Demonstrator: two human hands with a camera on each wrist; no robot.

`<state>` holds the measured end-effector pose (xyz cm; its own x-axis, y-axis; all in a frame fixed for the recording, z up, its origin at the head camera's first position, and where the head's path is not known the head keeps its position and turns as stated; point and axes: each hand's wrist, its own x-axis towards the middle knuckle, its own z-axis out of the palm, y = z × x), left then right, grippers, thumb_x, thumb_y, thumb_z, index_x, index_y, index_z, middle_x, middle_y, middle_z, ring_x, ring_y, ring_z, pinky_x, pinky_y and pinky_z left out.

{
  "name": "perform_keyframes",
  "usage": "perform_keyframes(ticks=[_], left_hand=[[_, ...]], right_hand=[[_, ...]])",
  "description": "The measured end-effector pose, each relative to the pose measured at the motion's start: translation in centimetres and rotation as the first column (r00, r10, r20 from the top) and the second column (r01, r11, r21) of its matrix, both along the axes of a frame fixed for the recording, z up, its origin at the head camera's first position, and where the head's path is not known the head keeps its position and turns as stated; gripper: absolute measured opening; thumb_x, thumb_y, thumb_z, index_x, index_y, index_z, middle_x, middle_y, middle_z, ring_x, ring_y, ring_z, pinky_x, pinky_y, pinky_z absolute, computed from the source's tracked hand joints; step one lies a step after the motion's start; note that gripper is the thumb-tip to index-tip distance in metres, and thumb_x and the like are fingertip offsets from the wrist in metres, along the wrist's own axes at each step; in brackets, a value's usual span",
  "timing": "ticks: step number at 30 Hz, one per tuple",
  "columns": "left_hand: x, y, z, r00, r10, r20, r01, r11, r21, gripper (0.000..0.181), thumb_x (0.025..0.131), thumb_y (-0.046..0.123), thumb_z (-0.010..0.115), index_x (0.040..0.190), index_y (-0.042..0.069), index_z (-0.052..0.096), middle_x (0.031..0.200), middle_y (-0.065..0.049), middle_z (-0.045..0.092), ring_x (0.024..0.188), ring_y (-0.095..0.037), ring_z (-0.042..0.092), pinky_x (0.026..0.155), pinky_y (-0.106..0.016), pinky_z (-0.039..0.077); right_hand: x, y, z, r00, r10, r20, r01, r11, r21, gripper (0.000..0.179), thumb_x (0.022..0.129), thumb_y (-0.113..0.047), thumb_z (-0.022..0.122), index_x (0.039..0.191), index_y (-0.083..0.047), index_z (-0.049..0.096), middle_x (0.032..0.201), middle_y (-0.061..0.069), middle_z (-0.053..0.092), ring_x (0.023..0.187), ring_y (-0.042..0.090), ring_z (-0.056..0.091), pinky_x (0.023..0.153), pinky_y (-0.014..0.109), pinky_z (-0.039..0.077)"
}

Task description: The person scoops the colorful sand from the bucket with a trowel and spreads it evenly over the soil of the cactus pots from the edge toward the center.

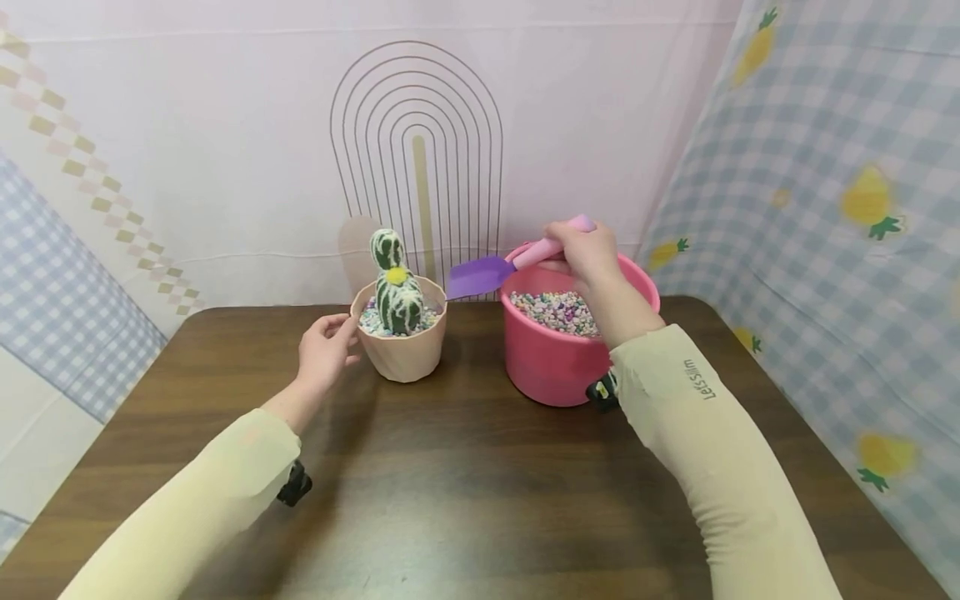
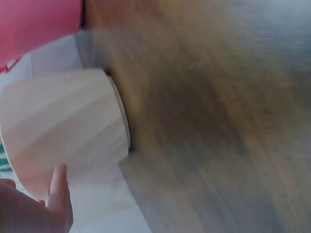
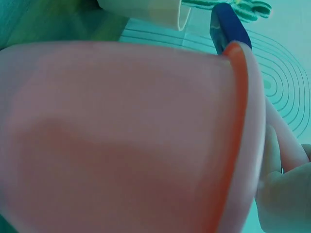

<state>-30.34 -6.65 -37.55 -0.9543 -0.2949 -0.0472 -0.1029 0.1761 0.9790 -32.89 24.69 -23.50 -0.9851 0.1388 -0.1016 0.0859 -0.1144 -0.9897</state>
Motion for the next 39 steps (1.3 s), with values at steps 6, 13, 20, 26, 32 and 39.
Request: perform_keyframes(ticks=[6,13,20,26,32,39], left_hand=[[2.1,0.6,0.2,0.999,-0.028,-0.03,0.026,0.998,-0.052,0.03,0.093,0.029,0.053,0.107,0.003,0.057,0.094,-0.01,0.06,0.084,-0.018,0.061,0.065,-0.023,0.056],[3.1,3.3,1.0,0.979,-0.201,-0.024,0.201,0.979,-0.033,0.028,0.092,0.025,0.057,0.106,0.001,0.062,0.104,-0.02,0.066,0.095,-0.03,0.064,0.072,-0.032,0.058],[3.1,7.4,2.3,0.925,-0.376,-0.053,0.377,0.926,-0.003,0.031,0.091,0.025,0.059,0.113,0.003,0.061,0.108,-0.017,0.065,0.092,-0.022,0.063,0.075,-0.037,0.058],[1.8,10.8,3.3,0.898,-0.431,-0.088,0.431,0.902,-0.021,0.038,0.091,0.029,0.059,0.121,0.006,0.057,0.119,-0.013,0.062,0.106,-0.025,0.061,0.075,-0.032,0.058],[0.0,14.1,4.3,0.912,-0.404,-0.072,0.405,0.914,-0.007,0.051,0.09,0.033,0.061,0.132,0.008,0.046,0.123,-0.013,0.06,0.104,-0.025,0.063,0.075,-0.031,0.057],[-1.5,16.6,4.7,0.931,-0.347,-0.115,0.358,0.93,0.083,0.05,0.087,0.019,0.066,0.132,0.01,0.047,0.121,-0.012,0.059,0.102,-0.022,0.063,0.075,-0.028,0.057]], right_hand=[[0.3,1.7,0.5,0.999,-0.046,0.0,0.046,0.996,-0.079,0.013,0.085,-0.007,0.062,0.089,-0.005,0.05,0.064,-0.001,0.059,0.058,0.01,0.066,0.057,0.023,0.057],[0.5,4.3,1.5,0.992,-0.125,-0.004,0.122,0.975,-0.187,0.018,0.083,-0.003,0.064,0.092,-0.005,0.049,0.071,0.001,0.061,0.06,0.013,0.067,0.056,0.028,0.058],[1.0,7.1,2.5,0.996,-0.061,-0.071,0.042,0.97,-0.24,0.018,0.086,0.003,0.057,0.07,0.0,0.063,0.063,0.009,0.069,0.061,0.024,0.07,0.058,0.032,0.058],[1.4,8.6,2.6,0.996,-0.024,-0.09,0.009,0.987,-0.16,0.026,0.088,-0.001,0.056,0.066,-0.001,0.07,0.062,0.015,0.069,0.064,0.025,0.071,0.061,0.03,0.058],[1.4,9.2,1.5,0.974,-0.158,-0.162,0.171,0.983,0.07,0.013,0.083,-0.003,0.062,0.072,-0.008,0.064,0.056,0.002,0.068,0.057,0.013,0.069,0.056,0.022,0.056],[0.7,9.8,0.0,0.945,-0.152,-0.291,0.309,0.707,0.636,0.012,0.081,-0.019,0.063,0.07,-0.022,0.063,0.048,-0.025,0.053,0.049,-0.009,0.055,0.053,0.009,0.045]])
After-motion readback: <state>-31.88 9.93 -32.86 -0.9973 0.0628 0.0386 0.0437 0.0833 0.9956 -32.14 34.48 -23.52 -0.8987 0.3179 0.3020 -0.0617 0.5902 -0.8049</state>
